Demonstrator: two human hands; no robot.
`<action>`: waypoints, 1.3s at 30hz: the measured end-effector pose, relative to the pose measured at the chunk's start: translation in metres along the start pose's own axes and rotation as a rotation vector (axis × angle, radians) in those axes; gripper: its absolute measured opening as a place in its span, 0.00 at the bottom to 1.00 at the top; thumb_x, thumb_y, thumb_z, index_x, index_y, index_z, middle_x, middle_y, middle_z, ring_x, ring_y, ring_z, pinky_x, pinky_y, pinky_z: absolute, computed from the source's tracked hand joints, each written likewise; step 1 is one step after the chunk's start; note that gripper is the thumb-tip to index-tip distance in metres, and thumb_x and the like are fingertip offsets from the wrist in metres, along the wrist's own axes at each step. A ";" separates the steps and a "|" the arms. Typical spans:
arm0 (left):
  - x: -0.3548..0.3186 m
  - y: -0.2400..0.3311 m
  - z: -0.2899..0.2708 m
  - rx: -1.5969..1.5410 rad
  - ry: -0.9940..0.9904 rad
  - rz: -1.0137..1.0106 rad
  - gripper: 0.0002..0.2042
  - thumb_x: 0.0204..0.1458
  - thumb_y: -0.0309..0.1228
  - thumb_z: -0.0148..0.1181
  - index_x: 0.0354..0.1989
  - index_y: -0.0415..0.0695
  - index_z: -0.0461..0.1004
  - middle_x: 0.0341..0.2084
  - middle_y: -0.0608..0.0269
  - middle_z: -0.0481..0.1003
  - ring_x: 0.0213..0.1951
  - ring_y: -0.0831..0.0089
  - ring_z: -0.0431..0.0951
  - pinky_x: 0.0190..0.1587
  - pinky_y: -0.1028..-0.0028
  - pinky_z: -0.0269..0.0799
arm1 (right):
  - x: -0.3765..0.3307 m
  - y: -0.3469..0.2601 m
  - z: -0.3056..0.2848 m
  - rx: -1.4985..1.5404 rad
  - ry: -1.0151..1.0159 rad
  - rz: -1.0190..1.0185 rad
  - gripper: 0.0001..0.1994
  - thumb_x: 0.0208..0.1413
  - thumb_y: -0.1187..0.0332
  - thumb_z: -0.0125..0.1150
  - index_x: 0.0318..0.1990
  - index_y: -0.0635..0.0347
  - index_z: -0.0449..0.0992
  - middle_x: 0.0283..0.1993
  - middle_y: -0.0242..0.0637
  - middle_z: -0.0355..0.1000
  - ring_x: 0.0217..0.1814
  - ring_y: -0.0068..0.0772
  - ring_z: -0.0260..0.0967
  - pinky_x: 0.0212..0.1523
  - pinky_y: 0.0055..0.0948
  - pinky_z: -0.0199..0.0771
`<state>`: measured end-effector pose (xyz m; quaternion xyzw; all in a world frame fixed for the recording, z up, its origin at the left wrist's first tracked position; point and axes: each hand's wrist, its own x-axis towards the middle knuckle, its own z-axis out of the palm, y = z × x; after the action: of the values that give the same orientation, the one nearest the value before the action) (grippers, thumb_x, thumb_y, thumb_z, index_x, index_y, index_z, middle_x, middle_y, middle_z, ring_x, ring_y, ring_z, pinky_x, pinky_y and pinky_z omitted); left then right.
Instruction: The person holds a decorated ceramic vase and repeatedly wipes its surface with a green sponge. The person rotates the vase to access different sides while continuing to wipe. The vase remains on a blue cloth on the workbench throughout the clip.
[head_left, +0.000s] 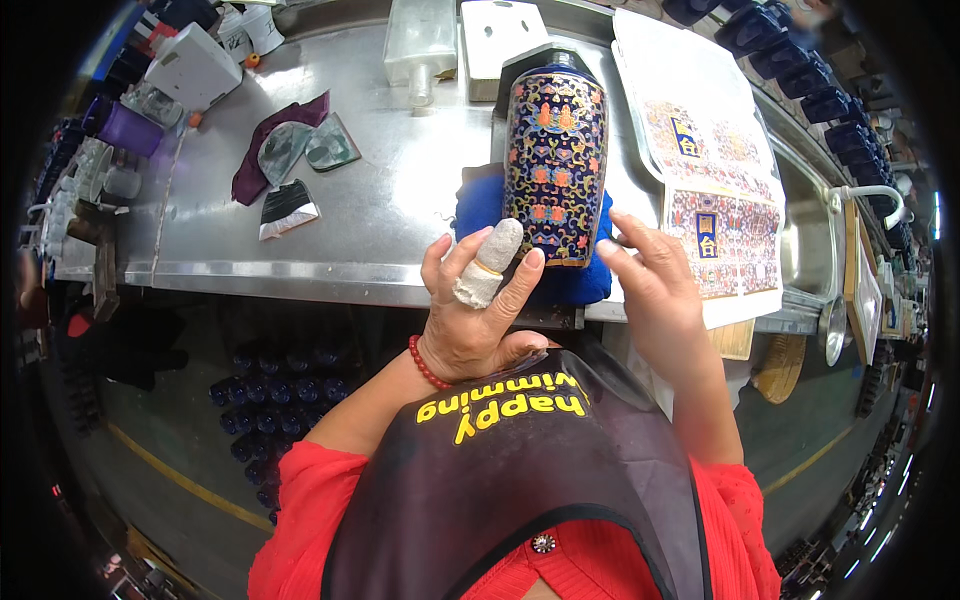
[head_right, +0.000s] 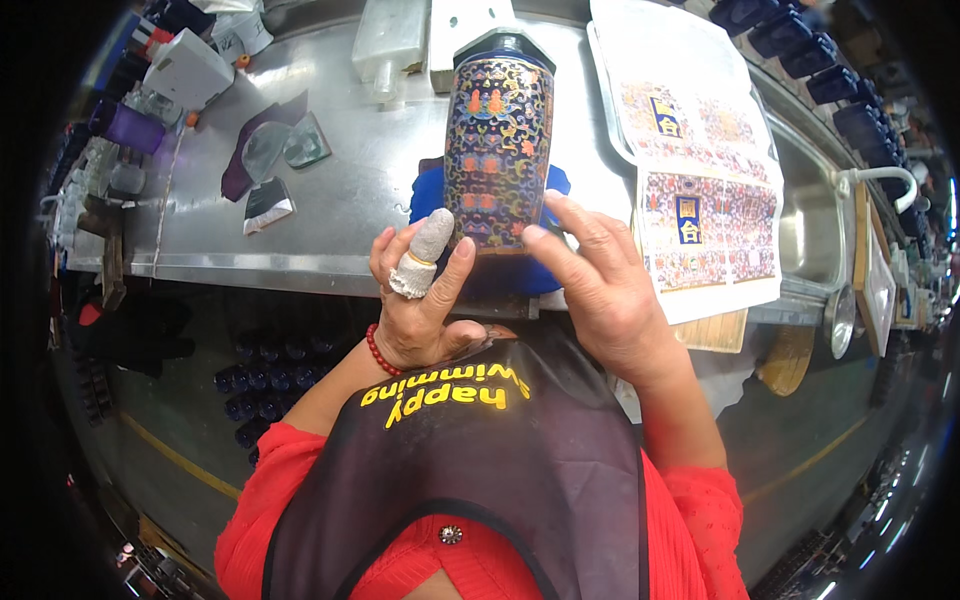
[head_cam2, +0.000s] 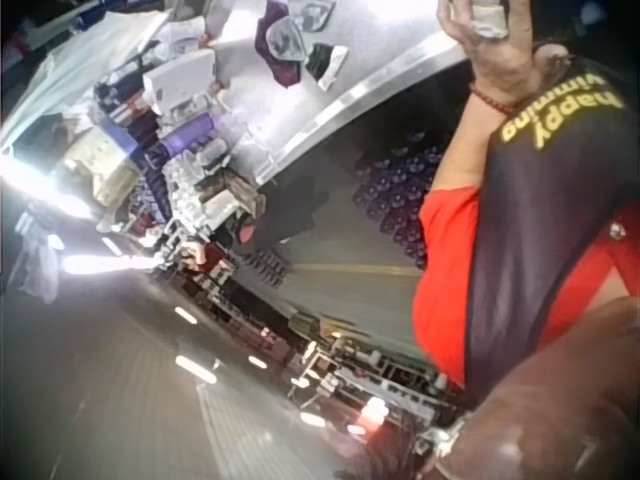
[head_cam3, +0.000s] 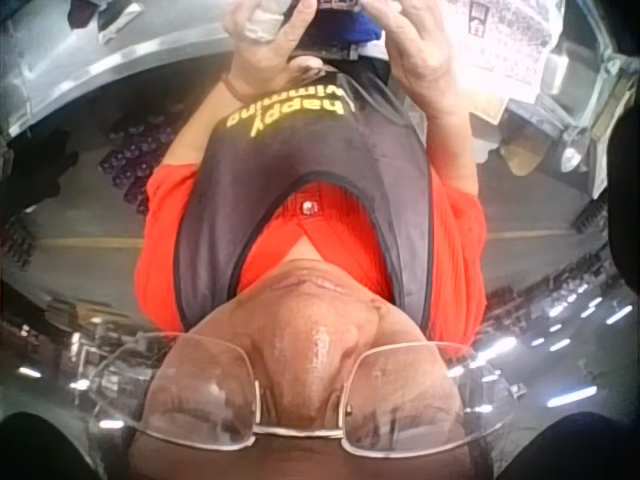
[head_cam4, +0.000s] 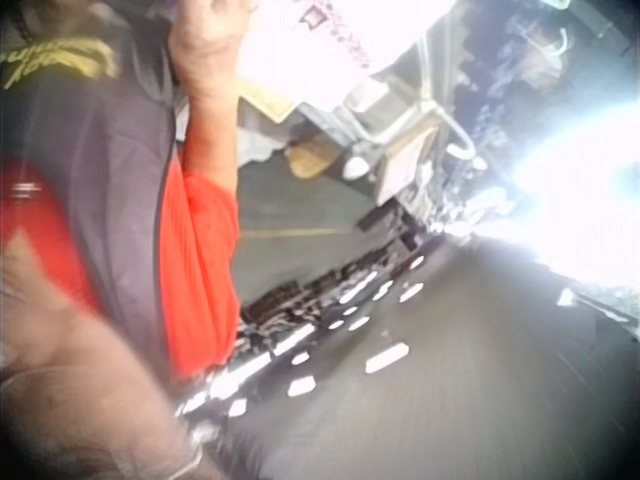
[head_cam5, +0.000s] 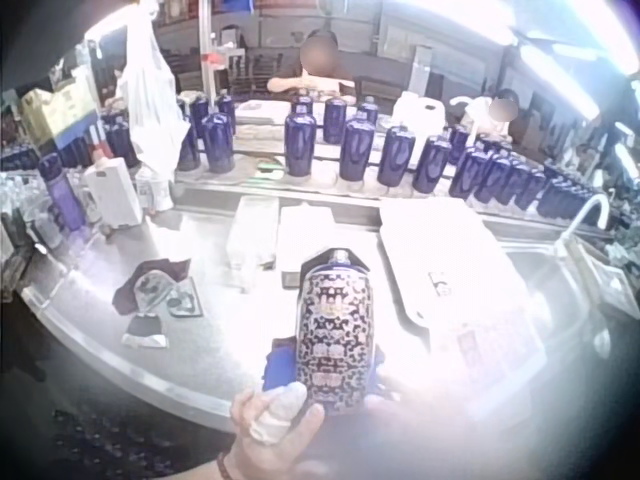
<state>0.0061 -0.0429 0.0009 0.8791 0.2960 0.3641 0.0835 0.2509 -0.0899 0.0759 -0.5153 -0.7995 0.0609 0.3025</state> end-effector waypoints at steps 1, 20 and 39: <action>0.001 0.000 -0.001 -0.024 0.011 -0.007 0.37 0.63 0.65 0.41 0.66 0.46 0.72 0.63 0.42 0.69 0.64 0.51 0.63 0.69 0.48 0.44 | 0.001 -0.003 0.001 -0.050 -0.020 -0.019 0.29 0.47 0.83 0.63 0.60 0.56 0.76 0.65 0.53 0.68 0.60 0.55 0.69 0.59 0.45 0.72; 0.046 -0.005 -0.006 -0.496 0.088 -0.372 0.20 0.58 0.38 0.64 0.53 0.41 0.69 0.54 0.43 0.71 0.59 0.49 0.67 0.65 0.54 0.51 | 0.002 -0.021 0.005 -0.244 -0.038 0.010 0.29 0.46 0.79 0.64 0.59 0.47 0.79 0.69 0.45 0.63 0.63 0.51 0.64 0.61 0.45 0.69; 0.058 -0.014 -0.006 -0.496 0.092 -0.362 0.28 0.52 0.38 0.70 0.58 0.42 0.65 0.51 0.49 0.69 0.53 0.54 0.67 0.61 0.57 0.56 | -0.004 -0.019 0.010 -0.166 -0.029 0.052 0.28 0.47 0.79 0.64 0.60 0.48 0.79 0.68 0.45 0.65 0.63 0.51 0.64 0.62 0.45 0.68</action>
<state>0.0280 0.0014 0.0347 0.7473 0.3535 0.4439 0.3457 0.2315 -0.1000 0.0736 -0.5585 -0.7924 0.0097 0.2452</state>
